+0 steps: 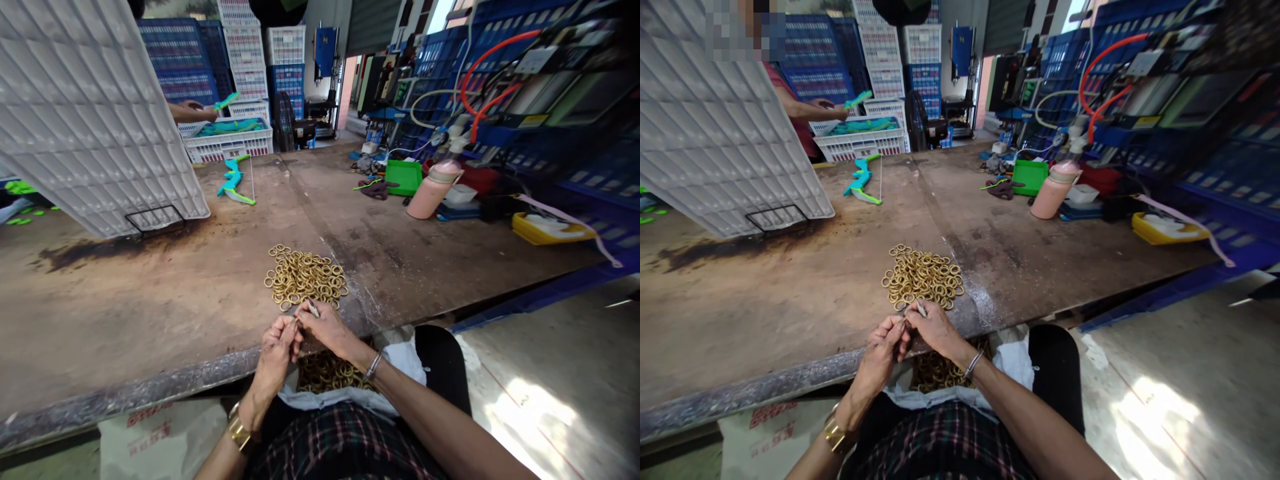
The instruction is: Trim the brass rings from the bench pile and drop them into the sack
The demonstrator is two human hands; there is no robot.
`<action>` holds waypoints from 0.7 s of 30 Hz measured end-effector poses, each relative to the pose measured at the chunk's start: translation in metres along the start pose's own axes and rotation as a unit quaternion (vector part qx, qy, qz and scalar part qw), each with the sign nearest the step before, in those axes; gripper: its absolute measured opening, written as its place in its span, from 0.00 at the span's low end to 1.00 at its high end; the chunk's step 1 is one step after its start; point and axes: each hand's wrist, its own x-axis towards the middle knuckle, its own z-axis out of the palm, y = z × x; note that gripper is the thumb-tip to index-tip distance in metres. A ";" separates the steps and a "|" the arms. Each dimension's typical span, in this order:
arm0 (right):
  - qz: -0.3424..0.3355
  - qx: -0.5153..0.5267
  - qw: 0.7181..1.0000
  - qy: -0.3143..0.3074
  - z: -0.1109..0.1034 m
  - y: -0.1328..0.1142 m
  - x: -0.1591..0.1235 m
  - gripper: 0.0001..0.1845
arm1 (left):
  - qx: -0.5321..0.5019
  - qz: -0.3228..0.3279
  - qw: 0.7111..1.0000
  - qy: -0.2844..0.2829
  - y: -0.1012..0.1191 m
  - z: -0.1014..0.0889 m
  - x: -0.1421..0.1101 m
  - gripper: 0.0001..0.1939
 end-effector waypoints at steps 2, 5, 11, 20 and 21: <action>-0.001 -0.001 1.000 -0.005 0.000 0.000 0.000 0.08 | -0.012 -0.005 1.000 -0.002 0.000 0.000 -0.001 0.14; -0.006 -0.054 0.998 0.022 -0.002 0.001 0.000 0.09 | -0.031 -0.012 0.999 0.009 0.001 0.000 -0.001 0.15; -0.098 -0.363 0.926 -0.003 -0.008 0.001 -0.009 0.08 | -0.036 -0.005 0.999 0.037 -0.001 0.000 0.000 0.16; -0.110 -0.488 0.865 -0.037 -0.006 0.000 -0.014 0.08 | 0.017 0.013 0.999 0.030 -0.001 0.000 -0.002 0.15; -0.110 -0.491 0.864 -0.036 -0.006 0.000 -0.013 0.08 | 0.023 0.012 0.999 0.032 -0.001 0.001 -0.002 0.15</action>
